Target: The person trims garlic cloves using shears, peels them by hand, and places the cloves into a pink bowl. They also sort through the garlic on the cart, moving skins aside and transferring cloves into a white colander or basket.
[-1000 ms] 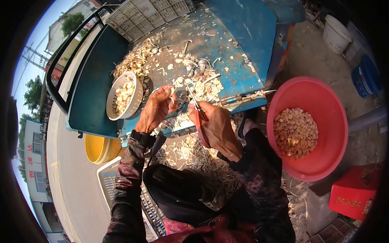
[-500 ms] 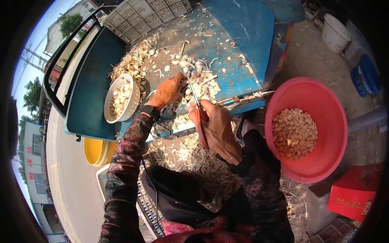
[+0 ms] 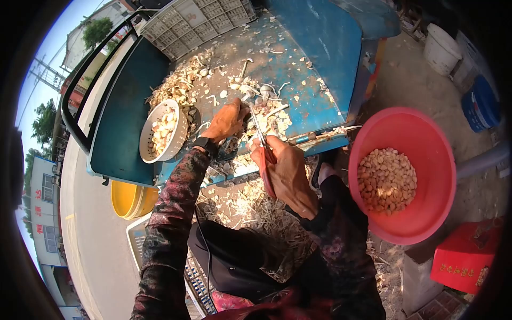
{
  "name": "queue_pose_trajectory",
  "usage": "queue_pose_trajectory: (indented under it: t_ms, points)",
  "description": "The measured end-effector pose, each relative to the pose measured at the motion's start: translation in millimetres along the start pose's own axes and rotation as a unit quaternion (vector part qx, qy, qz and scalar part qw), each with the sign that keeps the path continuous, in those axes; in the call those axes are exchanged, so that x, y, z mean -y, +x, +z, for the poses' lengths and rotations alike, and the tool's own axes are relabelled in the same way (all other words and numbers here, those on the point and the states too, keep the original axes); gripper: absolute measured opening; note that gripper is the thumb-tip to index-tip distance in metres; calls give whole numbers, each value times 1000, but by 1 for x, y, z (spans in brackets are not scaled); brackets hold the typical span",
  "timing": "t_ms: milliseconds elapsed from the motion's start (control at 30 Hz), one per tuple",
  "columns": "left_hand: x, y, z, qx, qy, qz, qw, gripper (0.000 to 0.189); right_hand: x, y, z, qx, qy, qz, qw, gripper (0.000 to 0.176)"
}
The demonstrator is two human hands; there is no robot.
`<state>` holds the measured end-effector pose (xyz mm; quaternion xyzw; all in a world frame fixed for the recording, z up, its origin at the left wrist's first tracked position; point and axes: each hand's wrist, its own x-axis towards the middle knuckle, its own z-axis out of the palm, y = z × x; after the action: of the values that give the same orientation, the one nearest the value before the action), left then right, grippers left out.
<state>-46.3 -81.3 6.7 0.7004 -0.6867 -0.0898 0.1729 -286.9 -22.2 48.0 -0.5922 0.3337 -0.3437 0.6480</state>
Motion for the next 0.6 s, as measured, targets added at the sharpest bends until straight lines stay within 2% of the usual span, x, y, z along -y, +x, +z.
queue_pose_trajectory:
  t_ms: [67, 100, 133, 167, 200, 233, 333, 400, 433, 467, 500, 533, 600]
  points:
    - [13, -4, -4, -42, -76, -23, 996, 34, 1, -1, 0, -11, 1, -15, 1000, 21]
    - [6, -11, -21, 37, -276, -142, 950, 28, 2, -2, 0, -24, -2, -27, 999, 22]
    - [15, -13, -29, 48, -449, -169, 876, 25, 3, -2, 0, -26, -4, -17, 1000, 22]
    - [22, -15, -33, 58, -606, -189, 771, 22, 5, -2, -1, -23, -4, -21, 1000, 22]
    - [14, -17, -39, -30, -603, -227, 764, 17, 9, -3, -2, -18, -34, -17, 999, 22]
    - [18, -12, -41, -50, -666, -234, 706, 17, 14, -5, -3, -14, -63, -11, 998, 22]
    - [10, 6, -46, -72, -642, -234, 726, 18, 22, -8, -4, -22, -96, -24, 995, 24]
    - [15, 21, -36, -7, -536, -200, 820, 19, 29, -10, -5, -14, -94, -12, 995, 26]
    - [16, 31, -28, -7, -452, -195, 870, 17, 31, -10, -6, -16, -97, -12, 995, 26]
    - [16, 39, -18, -40, -293, -120, 948, 17, 32, -10, -8, -10, -95, -17, 995, 26]
    - [11, 46, -12, -71, -123, -40, 989, 17, 31, -10, -8, -3, -94, -21, 995, 25]
    - [9, 53, -11, -11, -46, -51, 998, 21, 26, -10, -6, -9, -54, -33, 998, 24]
    - [5, 56, -10, 0, -20, -32, 999, 22, 18, -8, -3, -13, -48, -35, 998, 24]
